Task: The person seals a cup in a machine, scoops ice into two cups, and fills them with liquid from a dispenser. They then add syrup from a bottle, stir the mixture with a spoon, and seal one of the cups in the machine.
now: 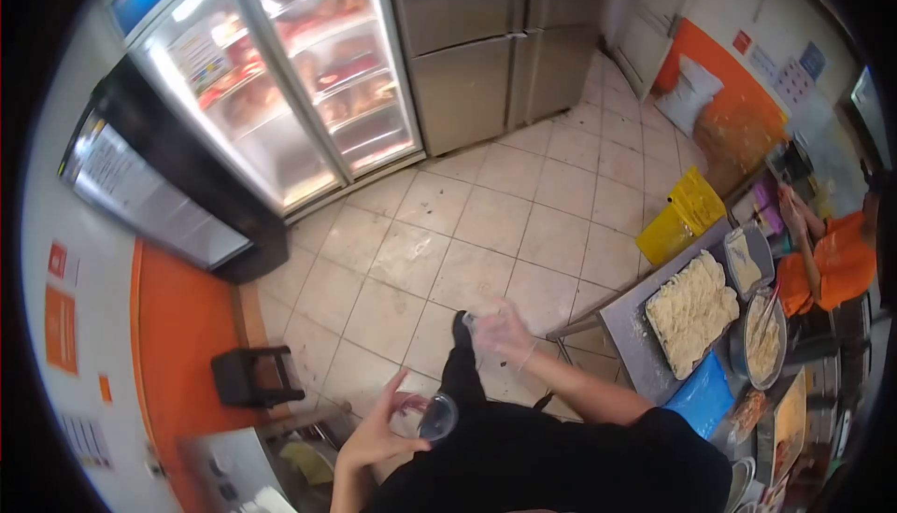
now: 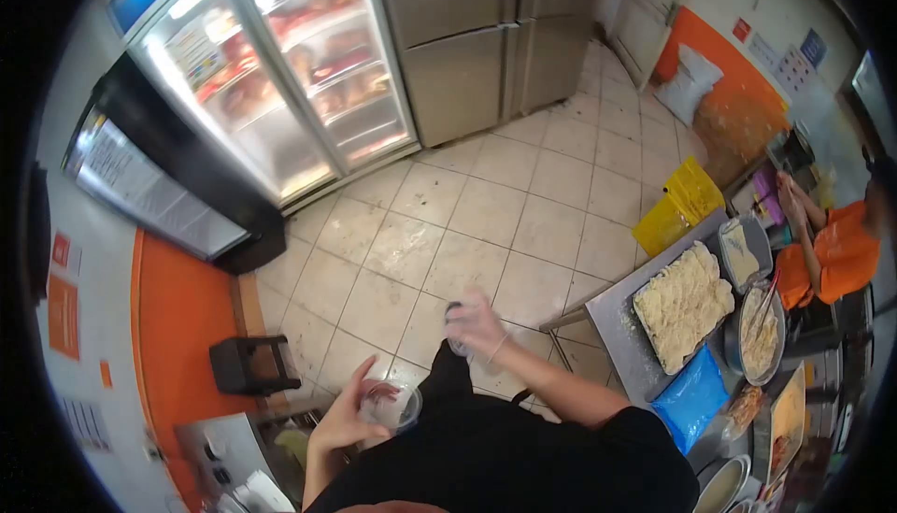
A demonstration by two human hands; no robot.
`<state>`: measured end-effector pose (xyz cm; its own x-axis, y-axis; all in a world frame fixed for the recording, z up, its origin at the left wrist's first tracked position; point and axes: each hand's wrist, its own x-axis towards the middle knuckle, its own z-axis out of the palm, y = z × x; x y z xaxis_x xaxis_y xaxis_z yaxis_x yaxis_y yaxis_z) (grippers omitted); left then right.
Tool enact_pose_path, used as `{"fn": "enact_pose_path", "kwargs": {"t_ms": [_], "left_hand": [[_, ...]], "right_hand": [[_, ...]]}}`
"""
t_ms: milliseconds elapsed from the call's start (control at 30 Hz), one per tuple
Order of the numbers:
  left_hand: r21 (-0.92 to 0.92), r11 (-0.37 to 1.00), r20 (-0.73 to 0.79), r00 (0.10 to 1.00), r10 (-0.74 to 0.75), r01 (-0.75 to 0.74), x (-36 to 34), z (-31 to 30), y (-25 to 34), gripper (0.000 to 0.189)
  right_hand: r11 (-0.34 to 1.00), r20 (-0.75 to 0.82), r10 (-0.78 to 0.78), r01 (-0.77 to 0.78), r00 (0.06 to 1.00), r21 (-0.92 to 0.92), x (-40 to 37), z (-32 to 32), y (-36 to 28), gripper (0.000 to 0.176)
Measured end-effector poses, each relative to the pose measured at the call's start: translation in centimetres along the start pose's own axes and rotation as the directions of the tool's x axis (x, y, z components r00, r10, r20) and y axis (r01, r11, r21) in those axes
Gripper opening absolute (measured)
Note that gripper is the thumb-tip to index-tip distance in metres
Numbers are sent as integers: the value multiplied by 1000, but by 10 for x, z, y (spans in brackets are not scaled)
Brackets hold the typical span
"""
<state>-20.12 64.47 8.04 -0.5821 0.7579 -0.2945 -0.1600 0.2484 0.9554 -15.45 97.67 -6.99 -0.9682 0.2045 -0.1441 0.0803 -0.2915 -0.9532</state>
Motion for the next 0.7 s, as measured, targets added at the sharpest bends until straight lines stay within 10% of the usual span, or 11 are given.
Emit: {"fn": "enact_pose_path", "kwargs": {"t_ms": [133, 233, 333, 500, 700], "left_hand": [[78, 984, 519, 850, 96, -159, 225, -28, 55, 133], [-131, 988, 819, 570, 62, 80, 371, -32, 88, 111], [141, 961, 837, 489, -244, 239, 509, -11, 141, 97], [-49, 954, 926, 370, -68, 297, 718, 62, 205, 81], [-252, 953, 921, 343, 183, 168, 899, 106, 273, 82]], "right_hand": [[979, -281, 8, 49, 960, 197, 87, -120, -43, 77], [1000, -500, 17, -4, 866, 26, 104, -169, -133, 75], [991, -644, -93, 134, 759, 15, 111, -222, -163, 73], [985, -833, -91, 174, 546, 6, 157, -289, -194, 80], [926, -534, -373, 341, 759, -162, 394, -394, -270, 74]]}}
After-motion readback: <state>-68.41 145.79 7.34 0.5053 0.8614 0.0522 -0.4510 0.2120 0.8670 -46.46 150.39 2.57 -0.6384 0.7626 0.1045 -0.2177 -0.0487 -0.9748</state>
